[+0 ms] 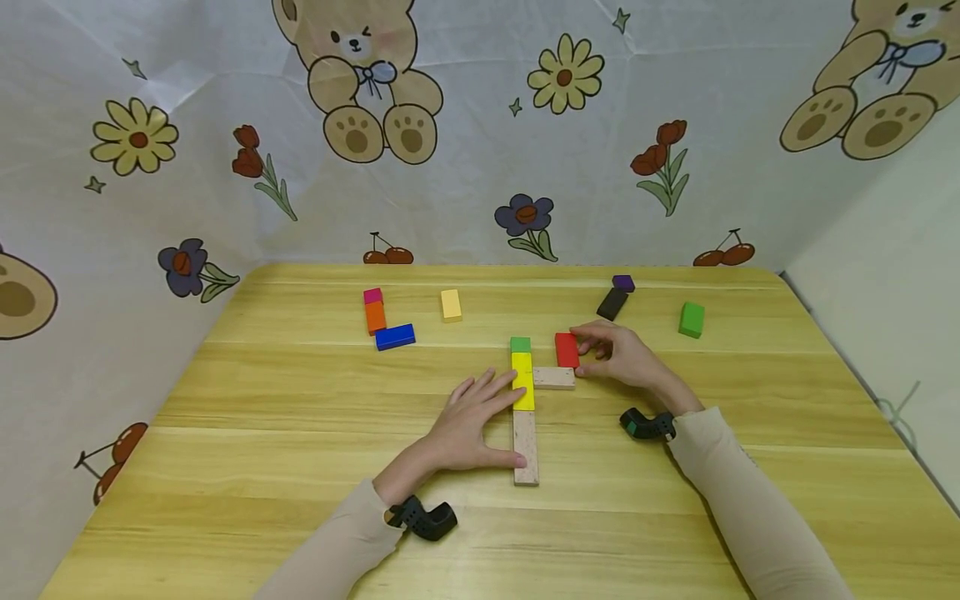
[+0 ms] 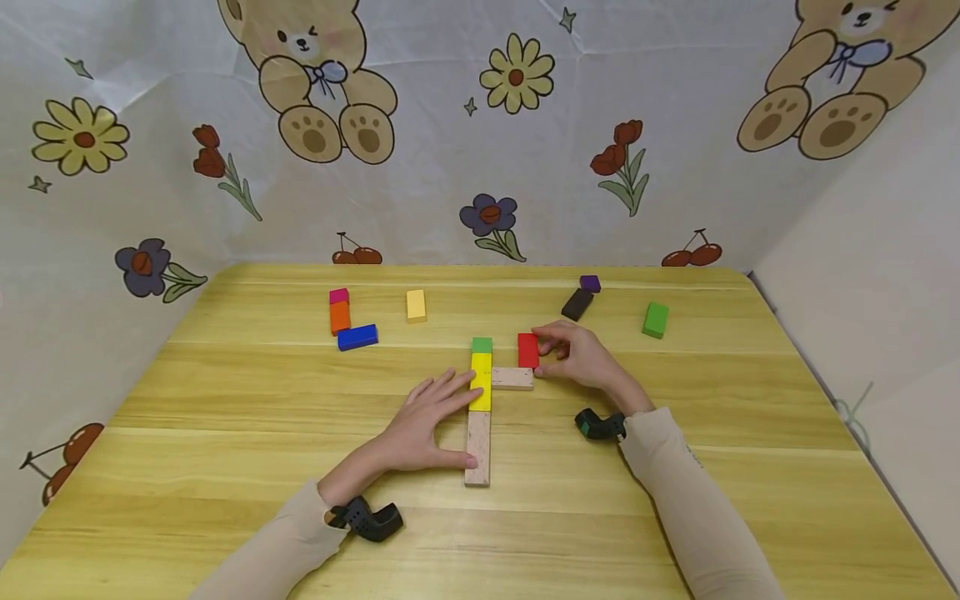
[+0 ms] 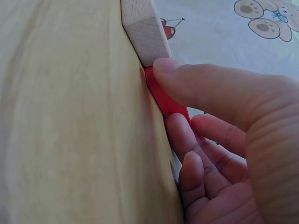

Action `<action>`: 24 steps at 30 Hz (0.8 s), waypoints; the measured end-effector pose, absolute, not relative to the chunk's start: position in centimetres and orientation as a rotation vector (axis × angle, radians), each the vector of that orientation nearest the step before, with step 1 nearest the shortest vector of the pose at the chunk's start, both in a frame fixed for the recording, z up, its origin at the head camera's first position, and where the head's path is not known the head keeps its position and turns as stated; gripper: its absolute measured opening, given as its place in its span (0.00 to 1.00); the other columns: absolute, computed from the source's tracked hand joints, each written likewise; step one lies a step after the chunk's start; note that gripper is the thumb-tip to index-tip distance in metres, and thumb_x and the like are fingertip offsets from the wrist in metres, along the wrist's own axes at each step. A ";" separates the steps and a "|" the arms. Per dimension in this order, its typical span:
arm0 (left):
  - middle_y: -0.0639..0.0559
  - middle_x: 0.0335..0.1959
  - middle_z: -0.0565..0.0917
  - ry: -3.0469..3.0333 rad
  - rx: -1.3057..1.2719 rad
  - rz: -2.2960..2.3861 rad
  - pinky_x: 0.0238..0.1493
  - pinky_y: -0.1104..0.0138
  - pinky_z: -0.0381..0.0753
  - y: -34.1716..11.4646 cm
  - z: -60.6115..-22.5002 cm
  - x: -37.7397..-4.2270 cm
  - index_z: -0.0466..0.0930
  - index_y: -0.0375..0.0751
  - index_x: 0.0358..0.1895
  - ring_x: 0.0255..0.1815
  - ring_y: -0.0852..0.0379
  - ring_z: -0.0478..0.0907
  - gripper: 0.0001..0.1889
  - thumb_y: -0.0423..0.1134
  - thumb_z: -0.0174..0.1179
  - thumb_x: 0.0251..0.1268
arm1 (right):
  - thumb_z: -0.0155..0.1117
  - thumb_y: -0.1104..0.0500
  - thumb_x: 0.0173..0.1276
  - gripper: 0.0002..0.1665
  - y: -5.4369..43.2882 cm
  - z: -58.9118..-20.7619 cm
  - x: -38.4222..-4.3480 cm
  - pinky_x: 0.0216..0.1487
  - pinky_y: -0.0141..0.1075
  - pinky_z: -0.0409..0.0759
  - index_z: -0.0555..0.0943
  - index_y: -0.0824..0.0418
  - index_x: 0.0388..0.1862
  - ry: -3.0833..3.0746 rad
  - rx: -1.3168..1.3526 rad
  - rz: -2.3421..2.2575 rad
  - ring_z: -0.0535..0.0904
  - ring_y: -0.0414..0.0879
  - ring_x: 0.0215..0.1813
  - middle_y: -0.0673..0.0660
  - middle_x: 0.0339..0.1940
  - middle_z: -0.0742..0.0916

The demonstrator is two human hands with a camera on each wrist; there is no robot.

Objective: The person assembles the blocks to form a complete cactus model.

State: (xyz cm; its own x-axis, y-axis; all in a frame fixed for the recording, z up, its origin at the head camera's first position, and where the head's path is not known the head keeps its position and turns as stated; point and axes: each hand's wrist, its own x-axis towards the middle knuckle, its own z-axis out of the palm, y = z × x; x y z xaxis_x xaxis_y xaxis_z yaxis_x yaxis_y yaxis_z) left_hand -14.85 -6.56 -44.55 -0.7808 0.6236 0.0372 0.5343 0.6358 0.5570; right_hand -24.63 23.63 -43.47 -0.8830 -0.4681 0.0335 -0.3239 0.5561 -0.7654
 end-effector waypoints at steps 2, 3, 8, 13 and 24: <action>0.55 0.81 0.50 2.694 0.956 0.836 0.78 0.46 0.39 -6.6 -44.5 -14.9 0.60 0.52 0.76 0.81 0.45 0.42 0.49 0.65 0.68 0.50 | 0.76 0.60 0.56 0.38 23.6 -43.5 -24.6 0.45 0.33 0.77 0.74 0.68 0.65 2.618 -0.672 -1.228 0.78 0.52 0.46 0.61 0.45 0.84; 0.56 0.81 0.50 2.692 0.952 0.831 0.78 0.47 0.39 -6.5 -44.6 -14.9 0.60 0.52 0.76 0.82 0.46 0.41 0.49 0.65 0.68 0.50 | 0.76 0.60 0.56 0.38 23.7 -43.5 -24.7 0.45 0.33 0.77 0.74 0.68 0.65 2.618 -0.672 -1.227 0.78 0.52 0.46 0.61 0.45 0.84; 0.56 0.81 0.49 2.690 0.949 0.832 0.78 0.47 0.38 -6.5 -44.5 -14.9 0.60 0.52 0.76 0.82 0.46 0.41 0.49 0.65 0.68 0.50 | 0.77 0.60 0.56 0.39 23.7 -43.6 -24.7 0.45 0.32 0.77 0.74 0.68 0.66 2.621 -0.669 -1.223 0.78 0.52 0.46 0.61 0.45 0.84; 0.56 0.81 0.49 2.683 0.945 0.831 0.78 0.47 0.38 -6.5 -44.5 -14.8 0.60 0.52 0.76 0.82 0.47 0.40 0.49 0.65 0.68 0.50 | 0.77 0.60 0.55 0.41 23.9 -43.6 -24.8 0.44 0.29 0.77 0.73 0.68 0.67 2.609 -0.658 -1.241 0.79 0.52 0.47 0.62 0.46 0.85; 0.57 0.81 0.50 2.687 0.938 0.835 0.79 0.48 0.37 -6.4 -44.5 -14.9 0.61 0.52 0.76 0.82 0.47 0.40 0.49 0.65 0.68 0.50 | 0.75 0.60 0.58 0.36 27.0 -42.5 -25.3 0.40 0.25 0.76 0.74 0.66 0.65 2.671 -0.528 -1.379 0.79 0.45 0.46 0.66 0.48 0.83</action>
